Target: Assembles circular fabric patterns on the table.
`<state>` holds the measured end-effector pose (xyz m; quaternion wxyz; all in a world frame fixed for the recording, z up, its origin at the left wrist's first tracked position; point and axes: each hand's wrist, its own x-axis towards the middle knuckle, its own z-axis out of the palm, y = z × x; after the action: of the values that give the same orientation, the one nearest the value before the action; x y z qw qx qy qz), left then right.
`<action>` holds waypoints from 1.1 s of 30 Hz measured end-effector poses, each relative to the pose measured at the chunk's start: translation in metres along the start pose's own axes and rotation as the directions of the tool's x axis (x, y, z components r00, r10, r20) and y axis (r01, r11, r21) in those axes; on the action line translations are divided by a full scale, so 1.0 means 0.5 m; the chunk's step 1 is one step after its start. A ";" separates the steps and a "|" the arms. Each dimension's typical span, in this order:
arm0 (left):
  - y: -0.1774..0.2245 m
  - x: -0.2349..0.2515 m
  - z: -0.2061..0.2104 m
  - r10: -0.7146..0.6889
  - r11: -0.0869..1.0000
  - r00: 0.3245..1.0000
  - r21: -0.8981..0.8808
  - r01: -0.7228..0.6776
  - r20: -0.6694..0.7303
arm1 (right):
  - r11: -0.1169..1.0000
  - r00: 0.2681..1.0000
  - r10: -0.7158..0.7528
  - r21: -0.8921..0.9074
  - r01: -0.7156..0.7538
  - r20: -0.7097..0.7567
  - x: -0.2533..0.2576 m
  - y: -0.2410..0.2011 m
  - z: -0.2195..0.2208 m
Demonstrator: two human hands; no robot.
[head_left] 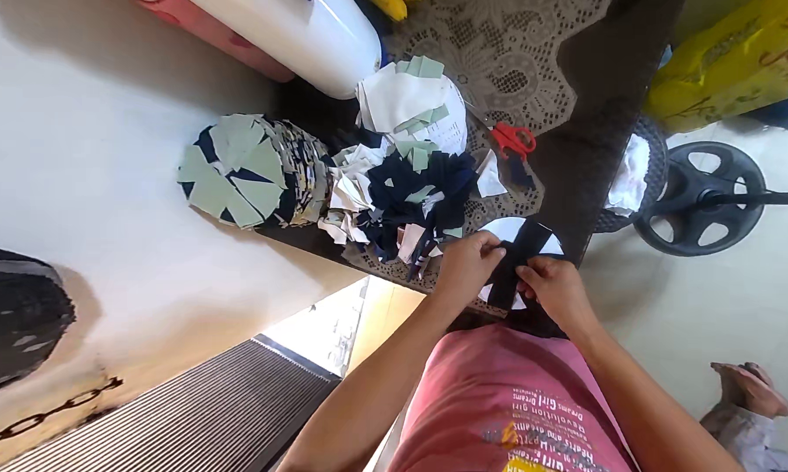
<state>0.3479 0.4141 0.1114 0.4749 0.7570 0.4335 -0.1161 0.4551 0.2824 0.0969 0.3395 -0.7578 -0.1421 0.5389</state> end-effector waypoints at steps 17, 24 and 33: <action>-0.014 0.067 0.023 0.127 0.955 0.962 0.292 -0.054 -0.241 | 0.916 0.994 0.110 -0.392 -0.092 0.025 0.060 -0.050 0.000; -0.011 0.080 0.019 0.145 0.951 0.962 0.300 -0.071 -0.233 | 0.912 0.994 0.106 -0.400 -0.091 0.016 0.069 -0.052 -0.005; -0.015 0.078 0.010 0.165 0.953 0.963 0.287 -0.099 -0.215 | 0.904 0.992 0.125 -0.414 -0.104 0.025 0.065 -0.052 0.000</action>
<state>0.3668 0.4328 0.0814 0.3176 0.8512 0.4147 -0.0517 0.4715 0.3201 0.0906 0.1362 -0.8054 -0.2162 0.5348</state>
